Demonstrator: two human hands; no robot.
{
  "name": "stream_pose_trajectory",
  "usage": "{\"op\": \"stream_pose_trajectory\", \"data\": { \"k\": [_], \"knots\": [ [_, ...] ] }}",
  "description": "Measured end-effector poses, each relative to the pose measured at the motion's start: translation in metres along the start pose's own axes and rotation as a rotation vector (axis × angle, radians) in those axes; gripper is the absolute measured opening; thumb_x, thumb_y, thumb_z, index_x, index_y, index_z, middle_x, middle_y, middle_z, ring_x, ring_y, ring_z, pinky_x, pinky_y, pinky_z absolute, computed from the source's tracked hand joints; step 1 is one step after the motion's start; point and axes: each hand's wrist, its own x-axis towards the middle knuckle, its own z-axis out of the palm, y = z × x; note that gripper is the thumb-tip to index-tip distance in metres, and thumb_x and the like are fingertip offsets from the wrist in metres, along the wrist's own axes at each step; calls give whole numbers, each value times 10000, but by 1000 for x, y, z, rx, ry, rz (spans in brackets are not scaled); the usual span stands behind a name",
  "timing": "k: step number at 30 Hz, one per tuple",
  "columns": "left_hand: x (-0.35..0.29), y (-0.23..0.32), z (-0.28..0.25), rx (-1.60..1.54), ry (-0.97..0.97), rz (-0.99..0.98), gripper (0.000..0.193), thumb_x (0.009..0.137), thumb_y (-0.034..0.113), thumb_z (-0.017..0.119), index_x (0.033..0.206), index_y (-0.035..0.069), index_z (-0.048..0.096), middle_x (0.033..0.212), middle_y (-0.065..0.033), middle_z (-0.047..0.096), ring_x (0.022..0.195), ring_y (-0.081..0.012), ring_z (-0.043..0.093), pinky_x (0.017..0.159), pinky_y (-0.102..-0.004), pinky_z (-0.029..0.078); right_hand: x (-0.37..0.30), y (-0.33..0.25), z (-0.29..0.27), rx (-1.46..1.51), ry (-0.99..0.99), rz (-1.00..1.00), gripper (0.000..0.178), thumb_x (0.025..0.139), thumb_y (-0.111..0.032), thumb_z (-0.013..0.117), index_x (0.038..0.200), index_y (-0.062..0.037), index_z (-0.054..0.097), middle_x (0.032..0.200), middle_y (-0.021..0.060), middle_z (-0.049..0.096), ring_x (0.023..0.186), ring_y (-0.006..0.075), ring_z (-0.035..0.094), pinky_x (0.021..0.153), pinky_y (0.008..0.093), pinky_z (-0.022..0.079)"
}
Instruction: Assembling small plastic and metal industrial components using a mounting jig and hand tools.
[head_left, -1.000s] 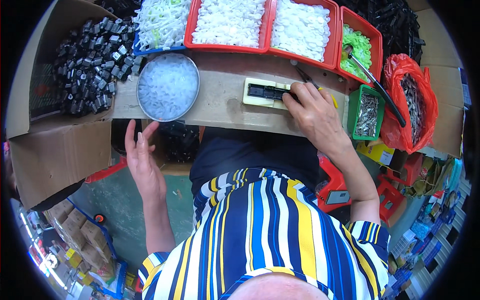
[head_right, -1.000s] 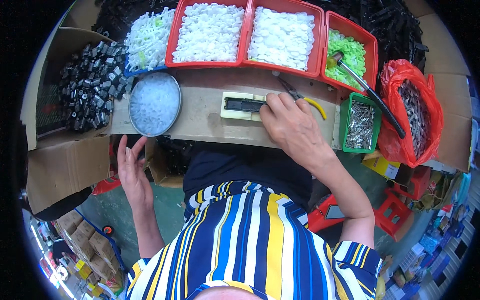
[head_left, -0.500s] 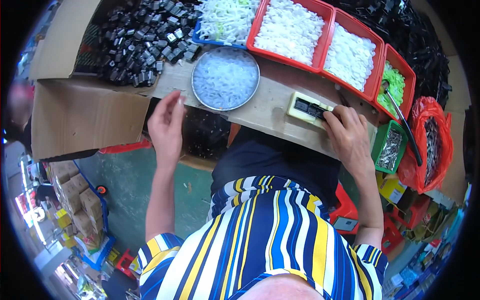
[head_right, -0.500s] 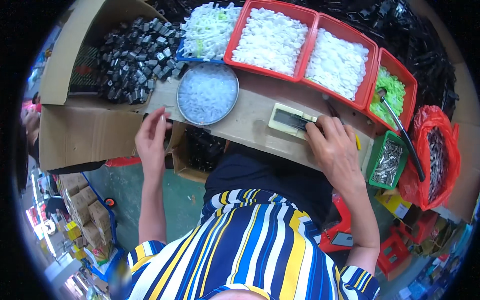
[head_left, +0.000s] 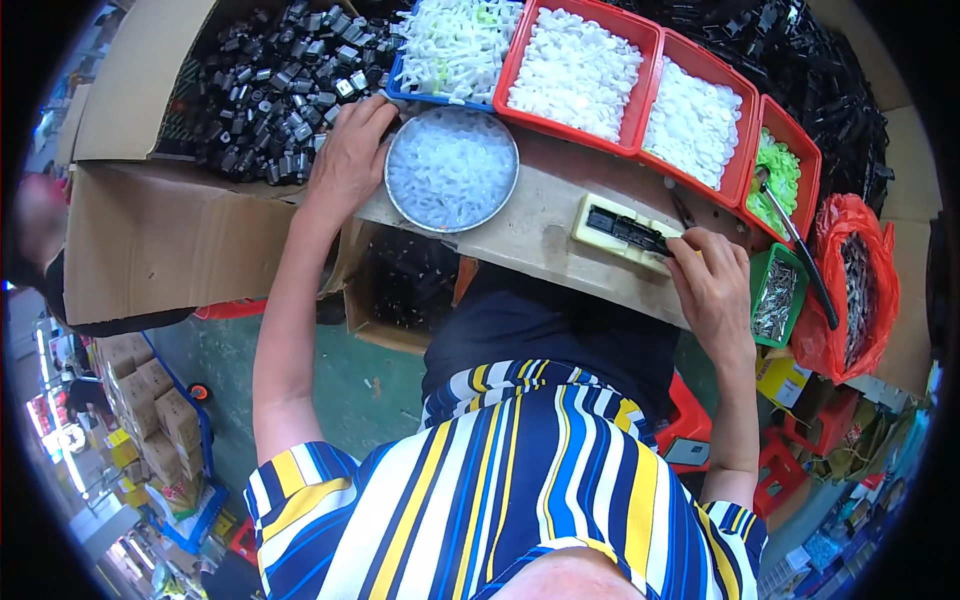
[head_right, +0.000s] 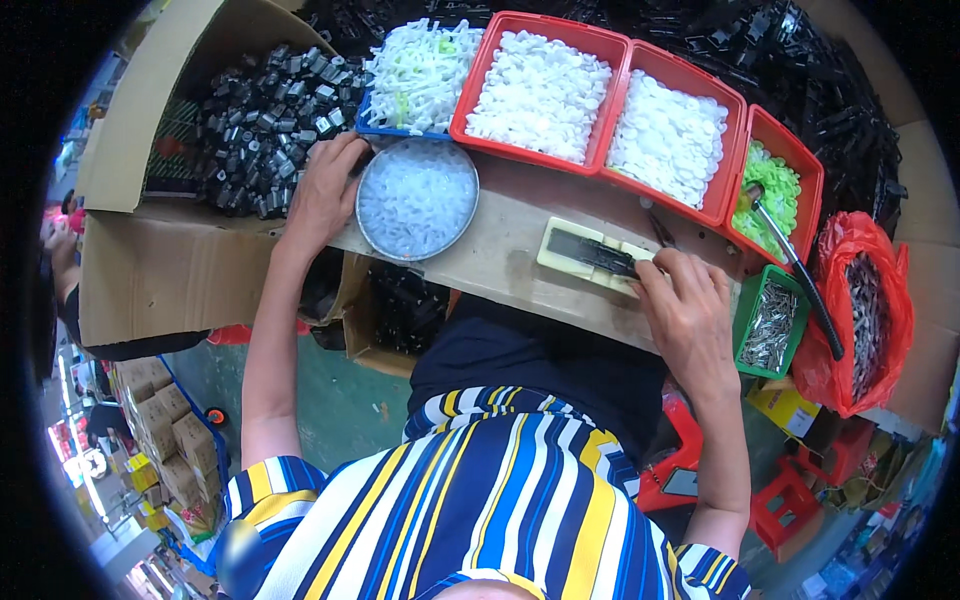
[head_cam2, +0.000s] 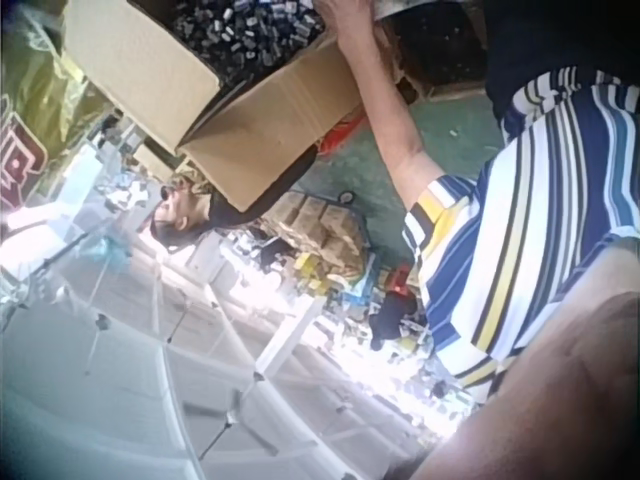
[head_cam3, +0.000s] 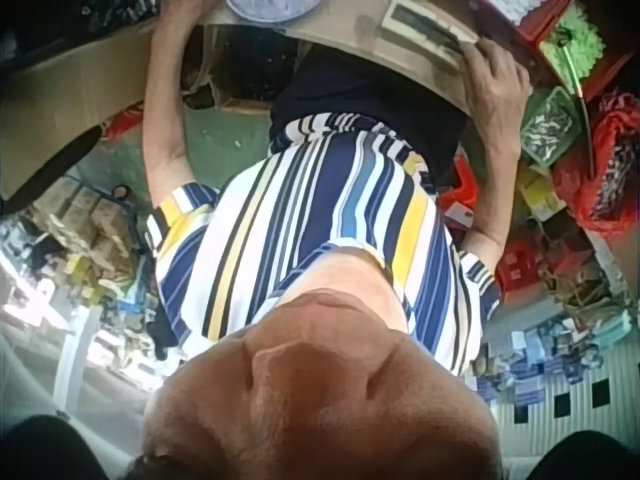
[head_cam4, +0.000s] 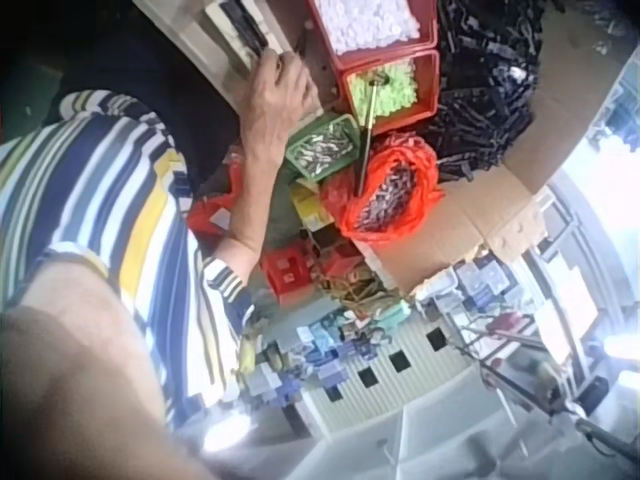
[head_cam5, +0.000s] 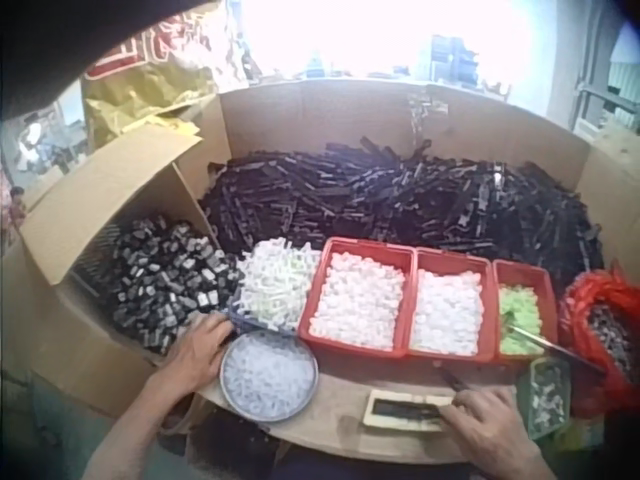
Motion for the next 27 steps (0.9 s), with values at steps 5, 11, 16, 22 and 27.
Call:
{"op": "stream_pose_trajectory", "data": {
  "k": [5,11,16,22,27],
  "knots": [
    [-20,-8,1,-4,-36,20,296,837,3,632,1130,27,601,1189,-148,567,1106,-348,529,934,-424,459,3,3,-4,5,-4,18,235,831,-110,721,1048,-59,646,1026,88,605,974,253,613,871,399,423],
    [-45,-10,1,-82,122,-83,288,819,-10,653,1105,20,638,1143,-151,583,1066,-355,550,916,-419,466,7,6,-2,12,18,4,227,826,-84,722,1040,-49,652,1027,90,613,963,255,620,862,395,434],
    [-49,-12,0,-108,143,-194,372,812,12,681,1182,30,651,1125,-159,614,1048,-347,570,902,-401,474,10,6,-2,25,57,-19,215,821,-76,725,1025,-50,659,1015,88,621,954,251,625,857,395,441],
    [-56,0,-14,-275,124,-412,393,802,80,739,1181,19,651,1094,-150,634,1018,-336,587,887,-401,478,15,-3,-2,64,117,-34,214,806,-59,727,1009,-55,661,992,77,623,940,242,628,850,387,442],
    [-80,9,-9,-75,172,-256,383,809,72,731,1180,19,651,1105,-151,629,1017,-343,582,890,-406,473,30,-20,4,115,99,-70,213,786,-50,715,991,-55,658,981,74,621,947,234,632,849,386,446]
  ]
}}
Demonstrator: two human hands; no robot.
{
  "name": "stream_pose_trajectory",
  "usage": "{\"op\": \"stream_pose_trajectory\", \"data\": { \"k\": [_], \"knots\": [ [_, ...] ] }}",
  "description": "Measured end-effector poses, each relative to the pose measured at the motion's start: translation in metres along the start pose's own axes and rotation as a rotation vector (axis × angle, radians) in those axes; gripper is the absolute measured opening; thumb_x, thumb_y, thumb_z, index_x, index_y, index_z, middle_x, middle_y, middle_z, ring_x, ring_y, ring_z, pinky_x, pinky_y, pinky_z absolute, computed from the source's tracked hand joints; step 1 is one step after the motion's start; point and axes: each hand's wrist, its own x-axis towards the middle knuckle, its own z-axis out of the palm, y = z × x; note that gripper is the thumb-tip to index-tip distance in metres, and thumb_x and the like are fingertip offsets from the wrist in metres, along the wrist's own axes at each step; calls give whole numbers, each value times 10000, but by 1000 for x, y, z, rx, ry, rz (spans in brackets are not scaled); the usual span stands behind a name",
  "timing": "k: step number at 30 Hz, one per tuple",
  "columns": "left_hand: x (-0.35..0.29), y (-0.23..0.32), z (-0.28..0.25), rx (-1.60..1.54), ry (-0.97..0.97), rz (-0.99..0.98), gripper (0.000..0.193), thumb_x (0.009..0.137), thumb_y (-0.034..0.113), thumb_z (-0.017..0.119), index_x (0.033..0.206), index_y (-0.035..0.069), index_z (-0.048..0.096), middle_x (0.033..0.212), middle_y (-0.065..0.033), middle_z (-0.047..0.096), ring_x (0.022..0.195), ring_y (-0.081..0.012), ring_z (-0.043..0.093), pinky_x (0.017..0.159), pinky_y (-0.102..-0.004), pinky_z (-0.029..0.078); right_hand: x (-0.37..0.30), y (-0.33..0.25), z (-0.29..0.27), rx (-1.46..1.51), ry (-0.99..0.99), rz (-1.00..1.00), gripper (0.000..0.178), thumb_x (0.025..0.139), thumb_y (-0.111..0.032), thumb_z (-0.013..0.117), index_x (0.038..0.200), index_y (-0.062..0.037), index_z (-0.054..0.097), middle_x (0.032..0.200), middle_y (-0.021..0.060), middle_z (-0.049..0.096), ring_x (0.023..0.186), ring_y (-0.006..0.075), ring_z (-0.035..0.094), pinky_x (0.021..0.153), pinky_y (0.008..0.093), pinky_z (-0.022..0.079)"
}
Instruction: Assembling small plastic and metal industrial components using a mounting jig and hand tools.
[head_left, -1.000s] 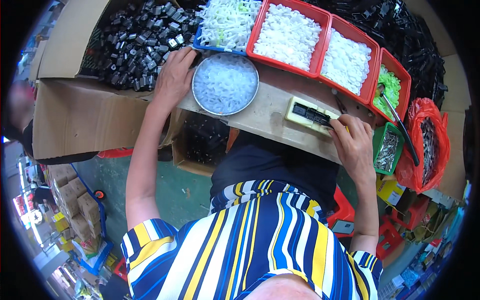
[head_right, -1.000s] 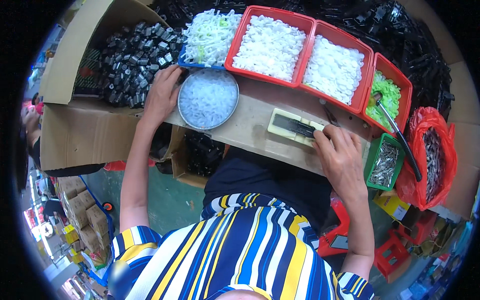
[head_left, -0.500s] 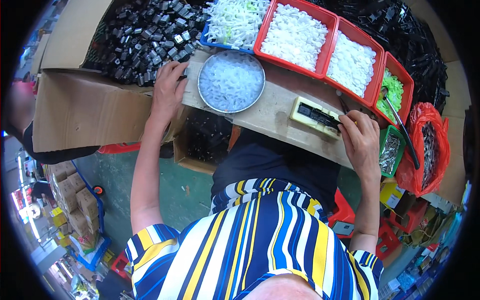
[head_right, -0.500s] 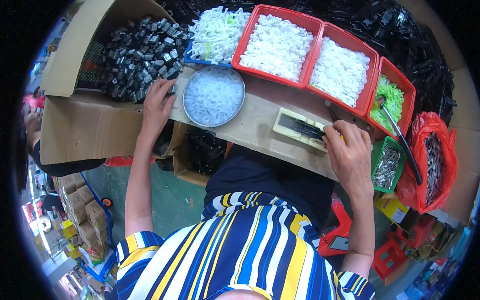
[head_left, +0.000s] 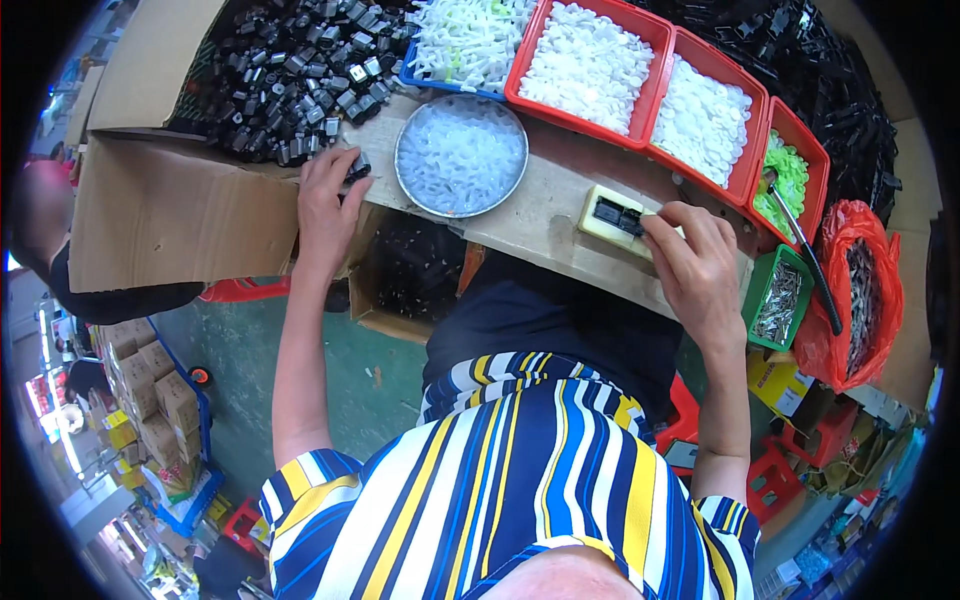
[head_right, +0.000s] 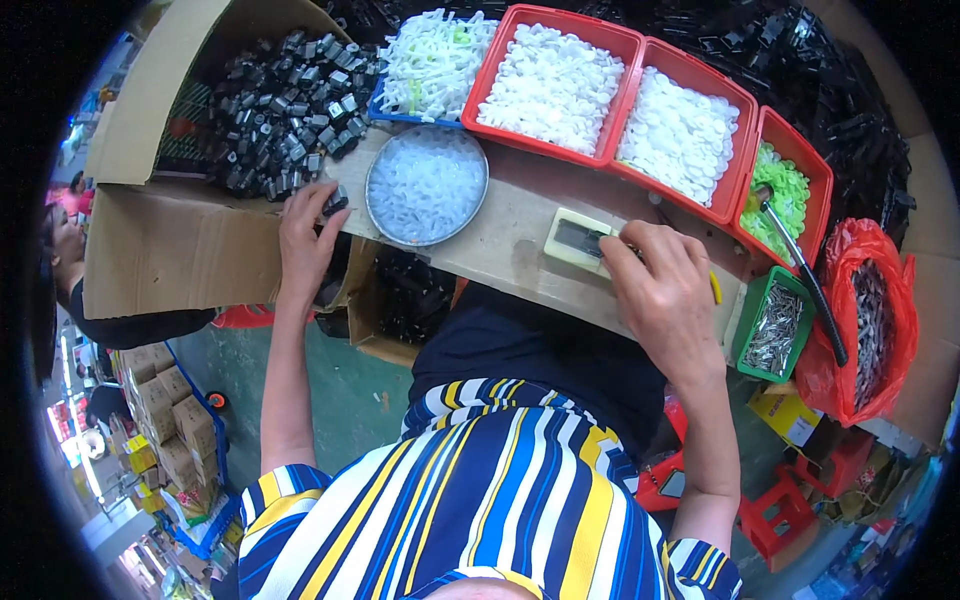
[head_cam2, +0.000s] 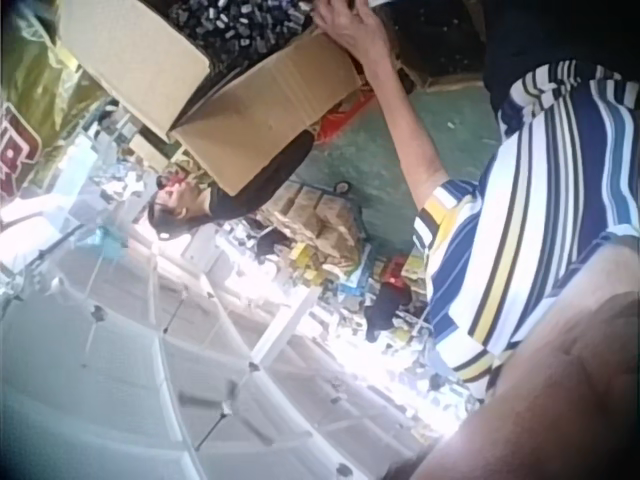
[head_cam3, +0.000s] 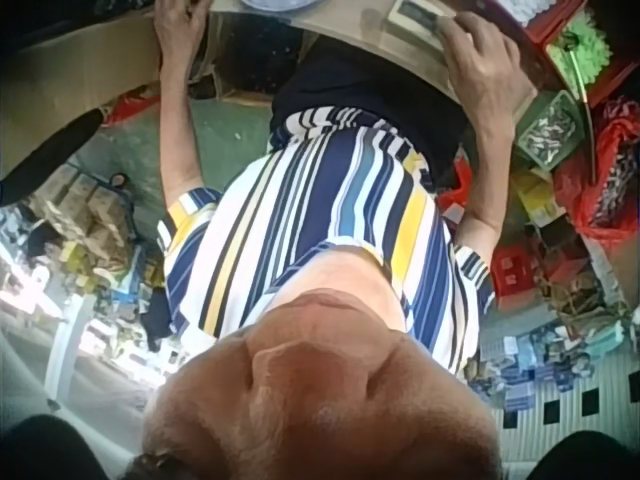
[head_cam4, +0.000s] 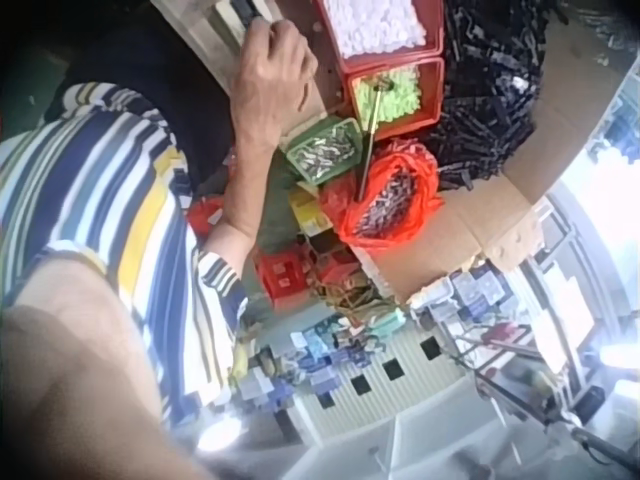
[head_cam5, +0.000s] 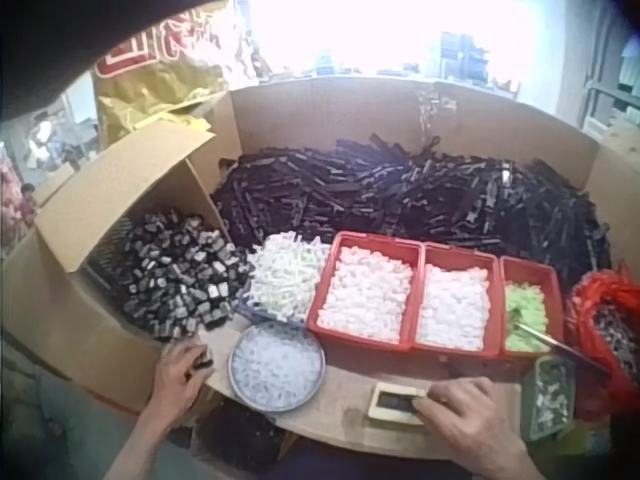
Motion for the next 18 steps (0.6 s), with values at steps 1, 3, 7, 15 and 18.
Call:
{"op": "stream_pose_trajectory", "data": {
  "k": [1,3,7,15,18],
  "knots": [
    [-3,3,1,52,41,18,379,810,66,726,1178,17,651,1106,-154,626,1020,-349,579,894,-411,471,4,-3,2,7,-3,-23,218,780,-48,708,992,-56,658,982,75,621,952,238,632,857,388,448],
    [-10,0,4,39,46,-7,369,817,57,716,1178,15,651,1101,-150,623,1008,-340,585,877,-398,478,11,-11,6,12,-12,-61,225,764,-43,693,985,-61,652,992,82,616,981,251,627,886,398,452],
    [-14,9,-2,-194,-5,-269,304,878,43,674,1177,-5,651,1092,-113,623,922,-231,627,805,-322,498,34,-29,12,22,-58,-156,246,768,-38,667,1010,-70,631,1024,86,603,1014,250,621,899,405,454],
    [-26,46,-15,-1397,14,-711,260,943,78,647,1189,-5,665,1053,-44,698,896,-97,640,798,-236,490,79,-77,50,426,-41,-247,351,797,-84,743,1131,-63,638,1019,99,623,919,274,639,791,386,487],
    [-31,57,-3,-1588,-10,-745,275,952,93,644,1204,-19,641,1104,-60,681,948,-108,642,836,-258,494,83,-92,71,524,-100,-230,455,805,-104,748,1229,-54,591,1080,121,612,910,305,645,774,404,509]
  ]
}}
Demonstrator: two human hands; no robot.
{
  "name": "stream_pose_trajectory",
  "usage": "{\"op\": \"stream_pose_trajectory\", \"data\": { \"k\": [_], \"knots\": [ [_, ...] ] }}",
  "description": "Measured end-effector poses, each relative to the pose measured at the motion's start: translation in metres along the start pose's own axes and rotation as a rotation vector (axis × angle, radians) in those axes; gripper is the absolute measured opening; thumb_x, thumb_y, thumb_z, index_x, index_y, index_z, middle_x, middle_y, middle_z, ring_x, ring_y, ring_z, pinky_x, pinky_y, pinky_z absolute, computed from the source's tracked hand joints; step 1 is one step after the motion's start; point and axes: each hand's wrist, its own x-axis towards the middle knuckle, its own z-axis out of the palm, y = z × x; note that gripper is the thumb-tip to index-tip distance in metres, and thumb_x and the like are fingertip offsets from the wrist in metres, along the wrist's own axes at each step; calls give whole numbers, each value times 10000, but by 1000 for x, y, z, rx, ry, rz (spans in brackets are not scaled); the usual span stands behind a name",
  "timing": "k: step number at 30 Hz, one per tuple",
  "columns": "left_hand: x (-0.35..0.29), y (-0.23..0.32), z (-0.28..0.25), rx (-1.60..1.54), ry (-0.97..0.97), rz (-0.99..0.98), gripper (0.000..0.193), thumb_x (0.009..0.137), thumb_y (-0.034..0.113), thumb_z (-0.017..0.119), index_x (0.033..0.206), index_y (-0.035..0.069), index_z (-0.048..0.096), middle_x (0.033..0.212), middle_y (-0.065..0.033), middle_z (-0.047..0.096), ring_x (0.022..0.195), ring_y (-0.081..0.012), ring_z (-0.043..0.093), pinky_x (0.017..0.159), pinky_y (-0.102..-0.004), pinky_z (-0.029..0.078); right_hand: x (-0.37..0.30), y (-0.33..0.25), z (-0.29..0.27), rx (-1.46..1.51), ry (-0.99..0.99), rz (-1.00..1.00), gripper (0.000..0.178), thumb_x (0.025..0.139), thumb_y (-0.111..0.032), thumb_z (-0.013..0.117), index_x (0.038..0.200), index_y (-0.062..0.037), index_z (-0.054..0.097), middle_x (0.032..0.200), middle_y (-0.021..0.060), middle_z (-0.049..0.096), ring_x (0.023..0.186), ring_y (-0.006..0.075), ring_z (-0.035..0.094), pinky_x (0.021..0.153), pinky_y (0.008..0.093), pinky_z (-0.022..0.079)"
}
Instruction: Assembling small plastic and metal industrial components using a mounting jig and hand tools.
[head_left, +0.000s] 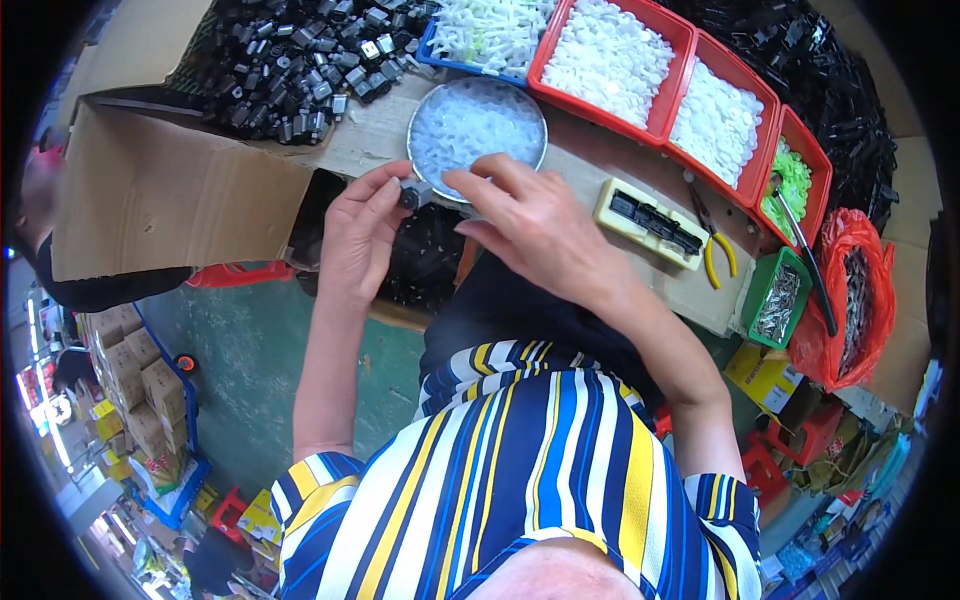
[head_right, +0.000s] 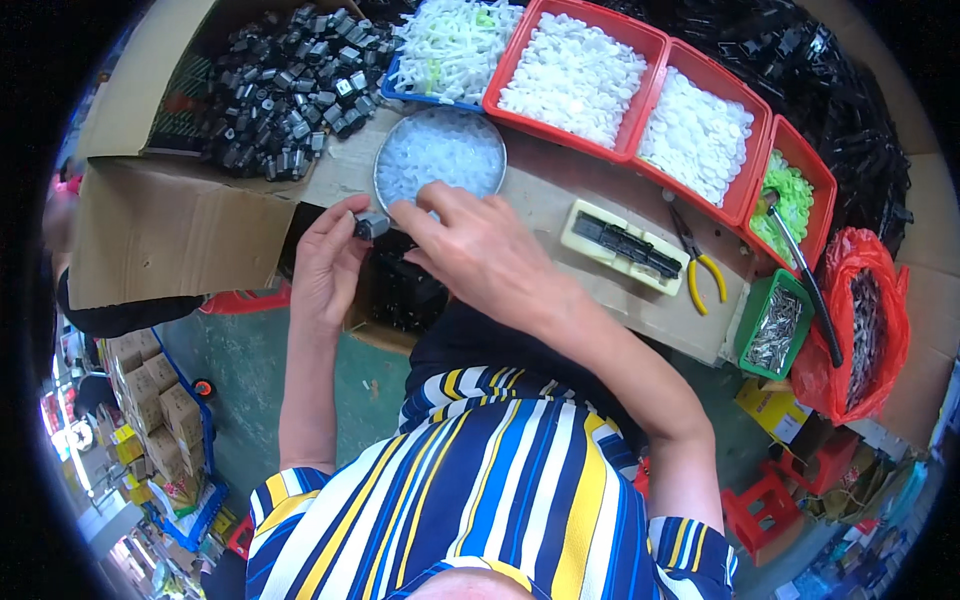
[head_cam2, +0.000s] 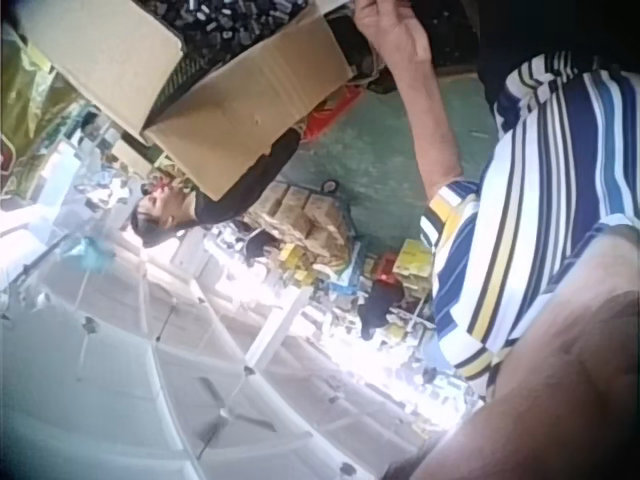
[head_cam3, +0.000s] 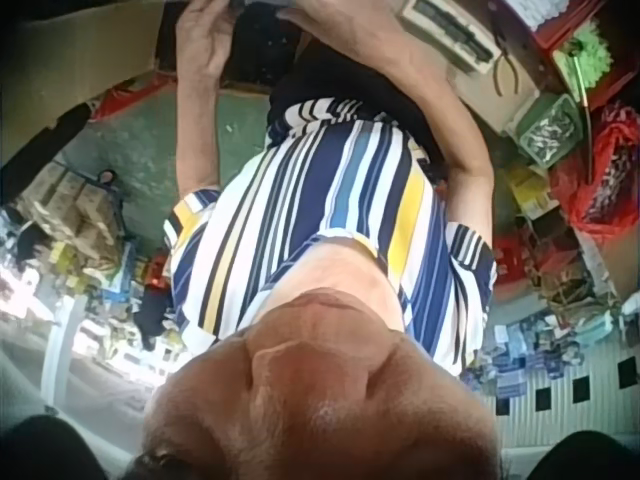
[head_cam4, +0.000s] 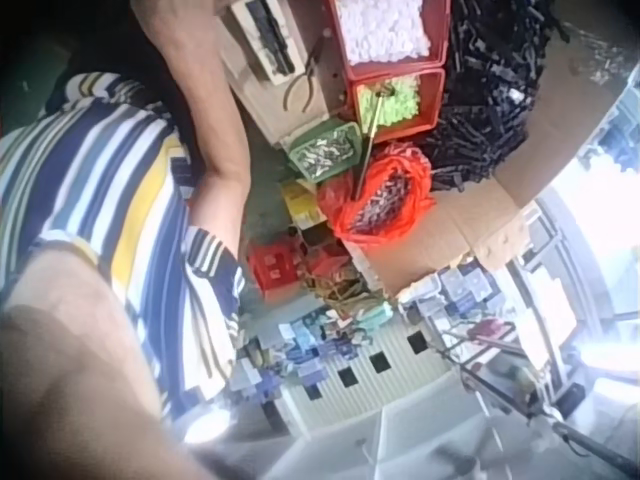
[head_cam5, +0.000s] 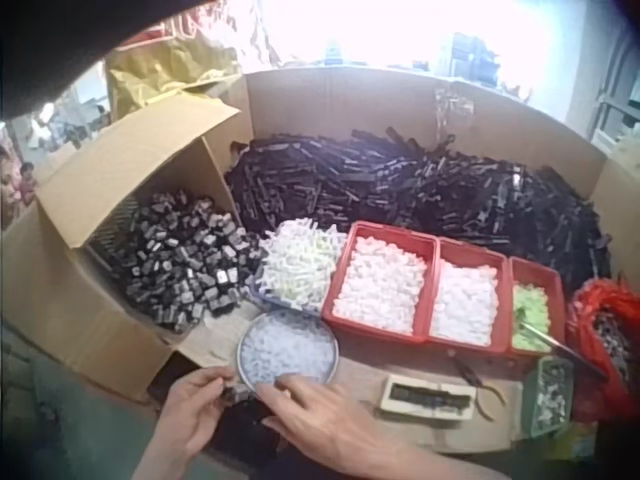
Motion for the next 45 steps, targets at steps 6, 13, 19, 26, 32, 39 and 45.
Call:
{"op": "stream_pose_trajectory", "data": {
  "k": [6,13,19,26,32,39,45],
  "knots": [
    [-13,-13,39,-154,-150,0,299,948,72,644,1232,-11,603,1126,-84,663,1025,-152,633,933,-326,501,-9,0,13,174,173,36,454,797,-120,748,1220,-41,602,995,133,630,861,300,651,726,393,514],
    [-21,-31,80,133,-100,62,268,904,16,689,1168,-7,645,1066,-62,657,914,-113,620,754,-226,509,-47,11,-24,27,276,89,350,786,7,732,1121,-15,633,963,133,638,827,272,657,701,371,526],
    [-1,-48,121,1094,-270,698,320,739,-36,757,1047,-19,673,1030,-125,638,898,-268,631,784,-337,523,-87,31,-70,-73,300,422,321,799,-39,732,1092,-16,604,933,145,635,798,317,653,690,389,519],
    [31,-67,133,1401,-352,837,280,758,-19,725,1031,-7,662,1086,-152,625,1011,-334,592,828,-427,502,-100,44,-70,-173,154,424,255,790,-124,752,1000,-38,635,928,98,590,896,286,620,741,401,456],
    [21,-54,132,1430,-331,895,269,767,-21,696,1033,-11,653,1090,-156,610,1040,-345,553,867,-424,490,-93,50,-62,-206,137,401,227,778,-128,760,958,-41,652,934,90,566,912,267,592,727,394,428],
    [5,-58,138,1379,-327,873,266,780,-18,711,1044,11,691,1055,-122,640,1033,-329,560,869,-416,480,-91,53,-67,-173,119,383,200,777,-124,757,909,-35,636,913,95,556,893,271,585,728,398,422],
    [13,-71,141,1449,-467,935,348,809,-13,682,1155,28,682,1142,-118,636,1074,-335,564,877,-411,491,-86,53,-70,-181,76,385,199,770,-113,754,876,-20,613,900,109,551,903,289,588,724,418,431]
  ]
}}
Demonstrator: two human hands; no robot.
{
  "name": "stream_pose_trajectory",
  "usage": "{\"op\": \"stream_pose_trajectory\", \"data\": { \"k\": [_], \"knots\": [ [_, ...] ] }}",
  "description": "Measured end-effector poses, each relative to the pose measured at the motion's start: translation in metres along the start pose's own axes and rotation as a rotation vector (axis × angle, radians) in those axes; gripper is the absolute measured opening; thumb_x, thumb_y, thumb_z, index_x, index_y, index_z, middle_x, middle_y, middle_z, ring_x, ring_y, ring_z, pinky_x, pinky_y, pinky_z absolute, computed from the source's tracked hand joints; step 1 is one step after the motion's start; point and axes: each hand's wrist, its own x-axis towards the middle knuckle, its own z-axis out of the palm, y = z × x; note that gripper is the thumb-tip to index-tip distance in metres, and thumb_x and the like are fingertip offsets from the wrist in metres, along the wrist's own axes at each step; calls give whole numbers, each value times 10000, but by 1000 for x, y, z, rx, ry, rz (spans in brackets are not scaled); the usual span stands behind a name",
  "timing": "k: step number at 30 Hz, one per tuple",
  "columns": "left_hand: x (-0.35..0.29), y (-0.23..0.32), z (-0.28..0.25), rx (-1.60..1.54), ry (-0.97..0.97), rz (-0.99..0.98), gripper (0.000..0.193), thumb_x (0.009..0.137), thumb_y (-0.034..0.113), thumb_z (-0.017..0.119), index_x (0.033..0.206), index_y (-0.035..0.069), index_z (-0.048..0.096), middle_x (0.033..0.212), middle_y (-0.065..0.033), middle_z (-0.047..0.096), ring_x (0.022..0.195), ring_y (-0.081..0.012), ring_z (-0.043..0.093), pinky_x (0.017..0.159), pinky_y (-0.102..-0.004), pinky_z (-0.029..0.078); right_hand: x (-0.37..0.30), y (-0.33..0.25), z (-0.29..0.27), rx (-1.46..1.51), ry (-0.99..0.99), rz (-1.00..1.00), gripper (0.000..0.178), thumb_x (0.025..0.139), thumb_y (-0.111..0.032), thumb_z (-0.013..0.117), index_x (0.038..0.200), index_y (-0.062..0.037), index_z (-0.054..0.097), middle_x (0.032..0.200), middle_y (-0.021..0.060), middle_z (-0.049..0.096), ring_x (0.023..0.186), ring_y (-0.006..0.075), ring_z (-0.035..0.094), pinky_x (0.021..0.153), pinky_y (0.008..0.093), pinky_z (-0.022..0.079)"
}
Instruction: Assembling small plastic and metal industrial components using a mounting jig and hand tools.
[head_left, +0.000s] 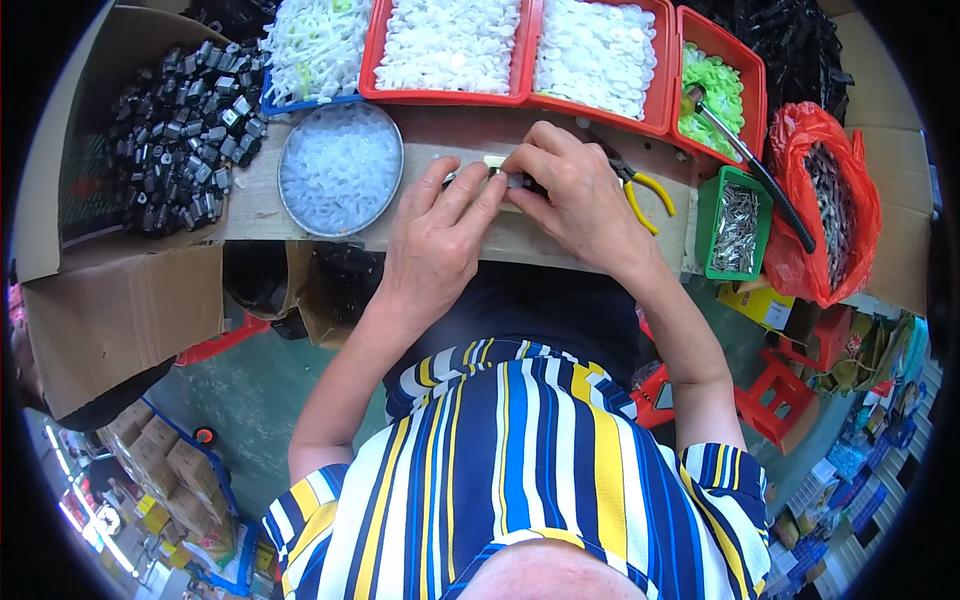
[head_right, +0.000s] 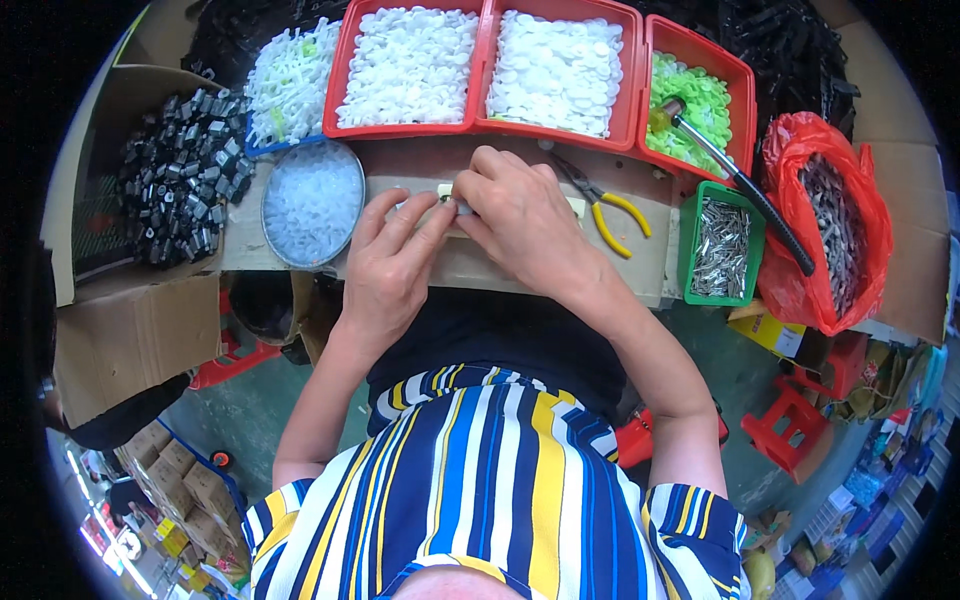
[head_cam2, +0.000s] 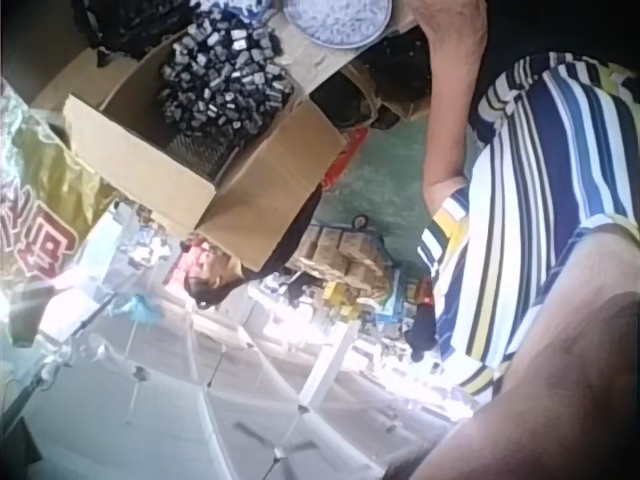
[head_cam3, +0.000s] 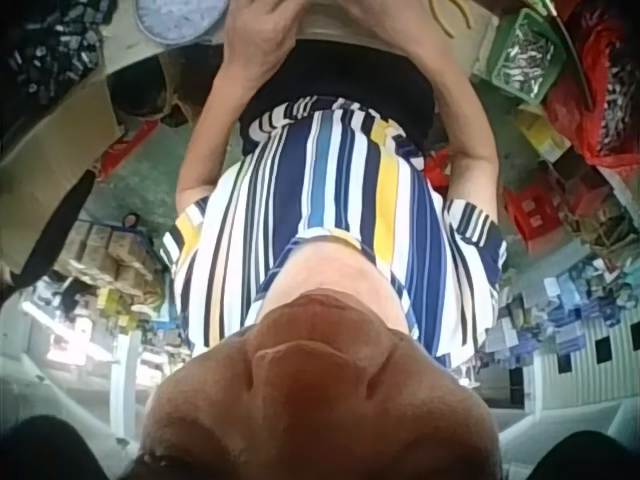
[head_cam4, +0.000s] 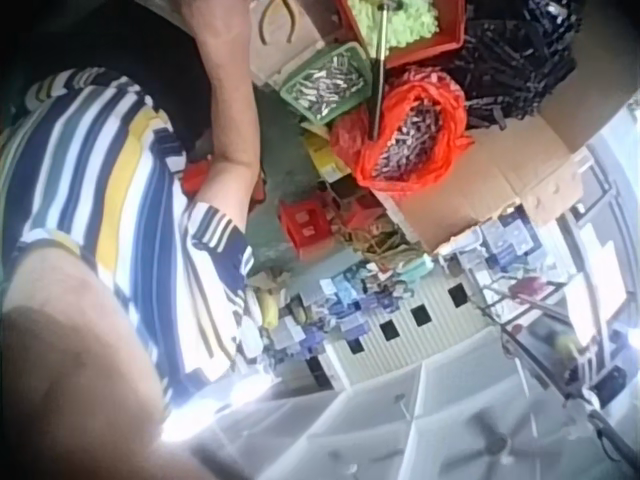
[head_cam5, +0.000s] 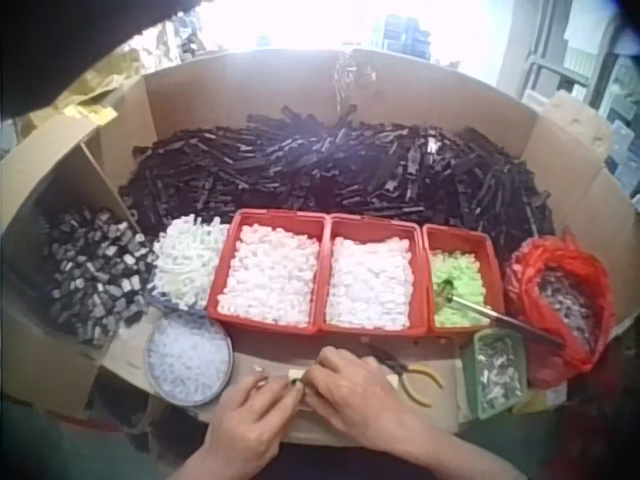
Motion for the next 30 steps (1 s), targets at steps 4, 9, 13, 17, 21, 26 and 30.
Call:
{"op": "stream_pose_trajectory", "data": {
  "k": [4,9,13,17,21,26,30],
  "knots": [
    [-1,-6,7,90,-10,130,402,794,50,625,1191,-5,650,1174,-120,613,1116,-300,555,854,-390,465,-4,4,2,56,19,6,198,777,-117,747,883,-17,613,899,120,548,909,302,588,724,425,439],
    [-5,-11,8,208,-34,209,401,819,102,641,1205,-9,642,1194,-118,616,1141,-273,551,863,-379,433,-15,3,-5,44,86,-23,216,777,-119,750,942,-31,642,927,125,572,902,308,602,732,422,458],
    [-8,-12,9,257,-36,224,428,828,140,693,1229,3,635,1204,-114,619,1129,-280,554,867,-393,423,-51,12,-40,-62,241,120,230,794,-85,752,1000,-27,670,982,123,624,864,292,646,732,385,507],
    [2,-9,0,71,-87,161,409,803,124,737,1188,12,654,1151,-120,629,1084,-314,564,865,-418,447,-109,38,-83,-221,376,343,171,839,-10,702,1003,4,656,972,125,620,823,255,651,705,353,516],
    [30,-21,-13,-110,1,152,241,804,67,713,1030,-2,666,1001,-143,622,1000,-335,573,816,-428,493,-154,61,-100,-364,331,579,116,886,-26,657,994,12,639,907,128,593,768,263,628,691,360,502],
    [92,-46,-14,-18,71,129,144,810,37,691,950,3,704,916,-140,640,929,-325,581,802,-415,497,-156,71,-99,-360,311,574,90,883,-25,643,967,6,630,904,150,591,774,317,626,689,384,495],
    [129,-67,4,139,29,160,137,789,49,705,920,15,729,921,-139,654,951,-316,589,847,-403,505,-147,74,-101,-361,336,526,49,869,-24,643,914,-4,646,862,159,605,787,360,641,673,422,494]
  ]
}}
